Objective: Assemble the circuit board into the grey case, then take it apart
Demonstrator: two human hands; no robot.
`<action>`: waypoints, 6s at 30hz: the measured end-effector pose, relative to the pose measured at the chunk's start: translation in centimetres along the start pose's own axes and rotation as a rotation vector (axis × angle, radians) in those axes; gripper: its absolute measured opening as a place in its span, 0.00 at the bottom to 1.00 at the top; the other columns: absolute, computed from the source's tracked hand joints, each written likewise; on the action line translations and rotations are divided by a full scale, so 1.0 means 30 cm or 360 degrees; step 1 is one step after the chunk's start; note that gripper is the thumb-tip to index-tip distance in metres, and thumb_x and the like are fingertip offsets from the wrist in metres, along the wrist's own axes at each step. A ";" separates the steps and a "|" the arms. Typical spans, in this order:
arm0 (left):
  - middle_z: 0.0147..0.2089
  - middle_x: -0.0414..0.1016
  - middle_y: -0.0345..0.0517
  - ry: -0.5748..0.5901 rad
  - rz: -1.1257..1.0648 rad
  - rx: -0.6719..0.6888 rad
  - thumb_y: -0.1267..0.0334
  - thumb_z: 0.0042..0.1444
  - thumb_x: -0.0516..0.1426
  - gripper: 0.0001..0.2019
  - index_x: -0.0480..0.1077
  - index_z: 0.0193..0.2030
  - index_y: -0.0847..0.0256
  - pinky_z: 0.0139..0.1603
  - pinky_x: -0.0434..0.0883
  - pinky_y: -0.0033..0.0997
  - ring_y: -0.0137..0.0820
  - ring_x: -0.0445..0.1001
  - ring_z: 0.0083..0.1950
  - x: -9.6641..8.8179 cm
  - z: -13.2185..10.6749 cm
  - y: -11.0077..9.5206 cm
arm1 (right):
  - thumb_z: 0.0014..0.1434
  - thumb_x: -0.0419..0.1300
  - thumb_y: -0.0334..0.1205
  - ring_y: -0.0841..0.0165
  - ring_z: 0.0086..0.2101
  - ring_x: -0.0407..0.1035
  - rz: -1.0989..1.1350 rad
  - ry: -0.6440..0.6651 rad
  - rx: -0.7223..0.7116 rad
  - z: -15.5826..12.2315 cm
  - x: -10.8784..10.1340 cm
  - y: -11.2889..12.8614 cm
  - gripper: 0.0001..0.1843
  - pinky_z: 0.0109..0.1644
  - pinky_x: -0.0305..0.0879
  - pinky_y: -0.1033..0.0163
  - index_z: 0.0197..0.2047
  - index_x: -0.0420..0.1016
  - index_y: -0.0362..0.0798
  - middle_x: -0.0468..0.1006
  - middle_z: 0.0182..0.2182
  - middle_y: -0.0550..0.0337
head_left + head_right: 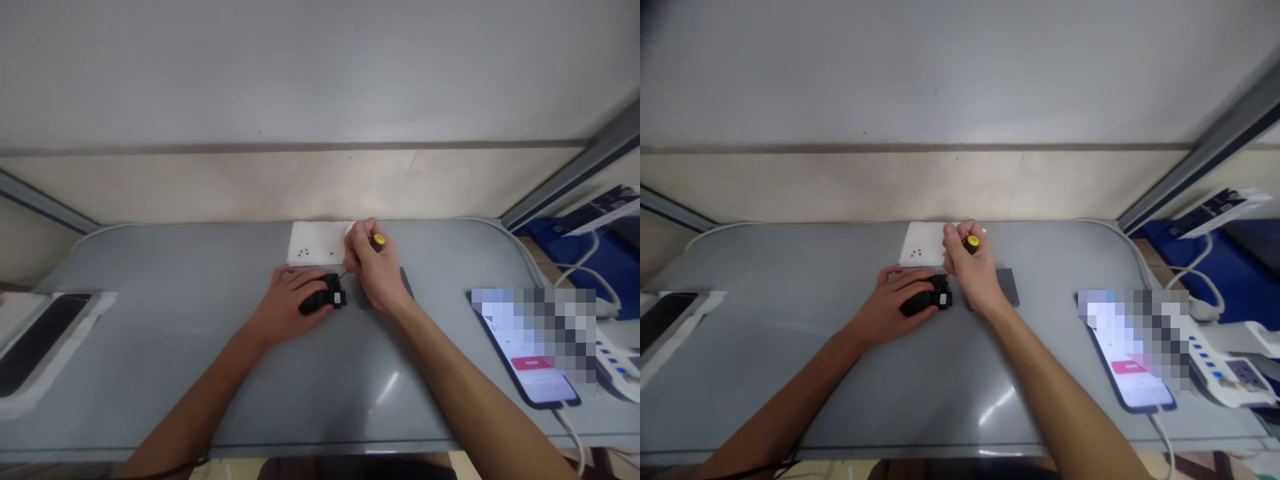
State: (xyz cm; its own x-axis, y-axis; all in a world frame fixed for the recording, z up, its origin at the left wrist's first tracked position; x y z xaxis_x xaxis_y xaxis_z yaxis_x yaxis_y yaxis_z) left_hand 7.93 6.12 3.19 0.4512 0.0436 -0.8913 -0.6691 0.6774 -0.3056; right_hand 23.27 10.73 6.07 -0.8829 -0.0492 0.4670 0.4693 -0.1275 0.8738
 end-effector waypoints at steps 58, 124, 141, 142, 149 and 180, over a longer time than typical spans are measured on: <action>0.63 0.80 0.43 -0.0002 -0.0040 0.0006 0.56 0.68 0.63 0.07 0.76 0.51 0.50 0.67 0.56 0.48 0.40 0.79 0.62 0.001 -0.007 0.004 | 0.61 0.71 0.50 0.70 0.33 0.67 0.0261 0.0248 0.0123 -0.004 0.002 -0.012 0.20 0.41 0.64 0.61 0.32 0.64 0.51 0.71 0.34 0.63; 0.64 0.79 0.48 0.0061 -0.0046 -0.0073 0.54 0.67 0.61 0.11 0.74 0.53 0.52 0.70 0.58 0.54 0.43 0.77 0.64 0.014 -0.004 0.024 | 0.69 0.55 0.65 0.71 0.21 0.64 -0.0710 -0.0585 -0.0307 0.039 -0.179 0.058 0.24 0.28 0.60 0.62 0.36 0.64 0.53 0.69 0.21 0.69; 0.56 0.78 0.48 -0.0466 -0.0350 -0.0467 0.58 0.71 0.56 0.10 0.74 0.54 0.53 0.68 0.68 0.51 0.41 0.69 0.62 -0.060 -0.033 0.128 | 0.69 0.55 0.63 0.70 0.23 0.69 -0.0645 -0.0667 -0.0280 0.020 -0.184 0.047 0.23 0.30 0.67 0.61 0.35 0.64 0.52 0.71 0.25 0.66; 0.56 0.78 0.48 -0.0498 -0.0362 -0.0483 0.58 0.70 0.58 0.10 0.75 0.54 0.54 0.68 0.69 0.50 0.41 0.70 0.62 -0.060 -0.035 0.134 | 0.69 0.56 0.64 0.70 0.23 0.69 -0.0574 -0.0658 -0.0232 0.019 -0.179 0.034 0.24 0.29 0.67 0.62 0.34 0.65 0.52 0.72 0.26 0.65; 0.51 0.82 0.44 -0.0579 -0.0431 -0.0490 0.60 0.65 0.64 0.06 0.79 0.49 0.52 0.67 0.68 0.50 0.40 0.73 0.58 -0.052 -0.041 0.143 | 0.65 0.59 0.65 0.71 0.25 0.71 -0.0437 -0.0602 -0.0116 0.004 -0.151 -0.021 0.26 0.26 0.70 0.66 0.33 0.69 0.50 0.75 0.29 0.62; 0.44 0.82 0.40 -0.0565 -0.0341 -0.0521 0.65 0.63 0.65 0.02 0.80 0.40 0.53 0.60 0.69 0.45 0.37 0.77 0.50 -0.061 -0.031 0.145 | 0.68 0.57 0.63 0.72 0.25 0.72 -0.0507 -0.0533 -0.0189 0.005 -0.134 -0.012 0.24 0.25 0.69 0.67 0.35 0.67 0.51 0.75 0.29 0.63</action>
State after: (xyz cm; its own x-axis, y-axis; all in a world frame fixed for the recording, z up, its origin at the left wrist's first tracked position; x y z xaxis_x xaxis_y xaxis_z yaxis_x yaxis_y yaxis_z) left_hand 3.64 8.31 3.18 0.7321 0.2138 -0.6467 -0.6640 0.4360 -0.6075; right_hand 26.64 11.12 3.90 -0.9194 0.3304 0.2132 0.1536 -0.1974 0.9682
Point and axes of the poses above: each hand's wrist, its own z-axis towards the middle knuckle, its own x-axis out of the palm, y = z × x, the point moved 8 cm from there along z, towards the middle knuckle
